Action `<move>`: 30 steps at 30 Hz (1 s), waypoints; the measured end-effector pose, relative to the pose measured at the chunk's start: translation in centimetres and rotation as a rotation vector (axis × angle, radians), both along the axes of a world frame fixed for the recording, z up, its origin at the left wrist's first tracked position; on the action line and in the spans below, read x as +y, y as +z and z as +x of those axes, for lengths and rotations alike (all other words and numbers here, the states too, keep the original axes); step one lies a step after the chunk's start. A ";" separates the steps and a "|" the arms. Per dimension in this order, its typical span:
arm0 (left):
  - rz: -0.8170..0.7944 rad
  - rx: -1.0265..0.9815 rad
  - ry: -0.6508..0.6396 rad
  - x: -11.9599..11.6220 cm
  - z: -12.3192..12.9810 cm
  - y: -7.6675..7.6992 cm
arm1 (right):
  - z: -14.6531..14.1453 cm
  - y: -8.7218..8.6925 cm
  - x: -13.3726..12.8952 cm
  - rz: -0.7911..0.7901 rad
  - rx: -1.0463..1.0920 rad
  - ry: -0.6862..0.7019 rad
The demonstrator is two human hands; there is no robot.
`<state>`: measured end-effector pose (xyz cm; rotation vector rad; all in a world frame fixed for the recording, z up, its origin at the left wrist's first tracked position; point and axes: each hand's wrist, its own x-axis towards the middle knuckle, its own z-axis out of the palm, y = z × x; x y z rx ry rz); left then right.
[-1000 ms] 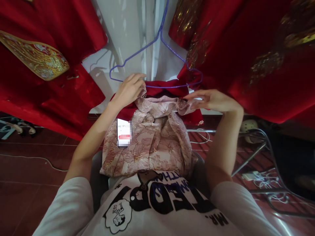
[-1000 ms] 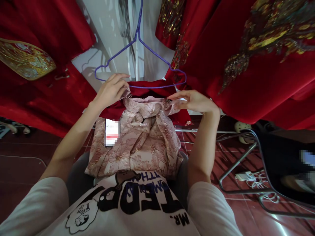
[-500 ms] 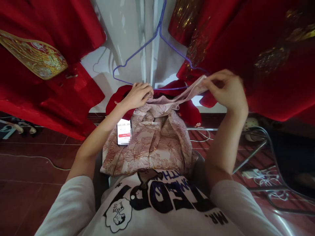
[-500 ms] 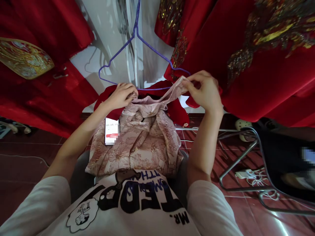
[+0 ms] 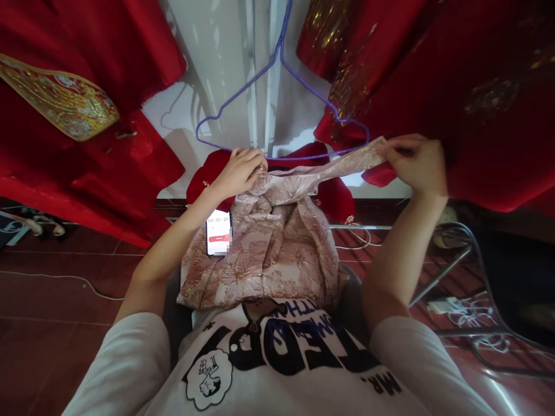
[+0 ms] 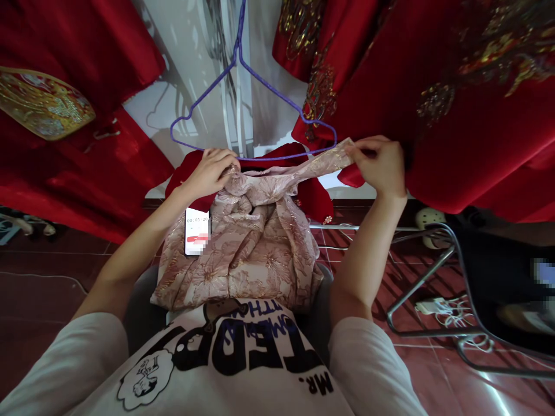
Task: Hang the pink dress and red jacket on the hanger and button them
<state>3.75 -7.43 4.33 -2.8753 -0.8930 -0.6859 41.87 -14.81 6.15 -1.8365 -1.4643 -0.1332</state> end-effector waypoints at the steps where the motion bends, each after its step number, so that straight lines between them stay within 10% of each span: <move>1: 0.001 0.001 0.003 0.0 0.0 0.0 | 0.0 0.0 -0.1 0.017 0.023 0.015; 17: 0.022 0.006 -0.005 0.2 -0.3 -0.5 | -2.6 -0.3 1.1 0.247 0.315 0.096; 30: 0.015 -0.187 -0.007 -0.4 0.6 0.0 | -9.1 -0.2 6.1 0.303 0.006 0.125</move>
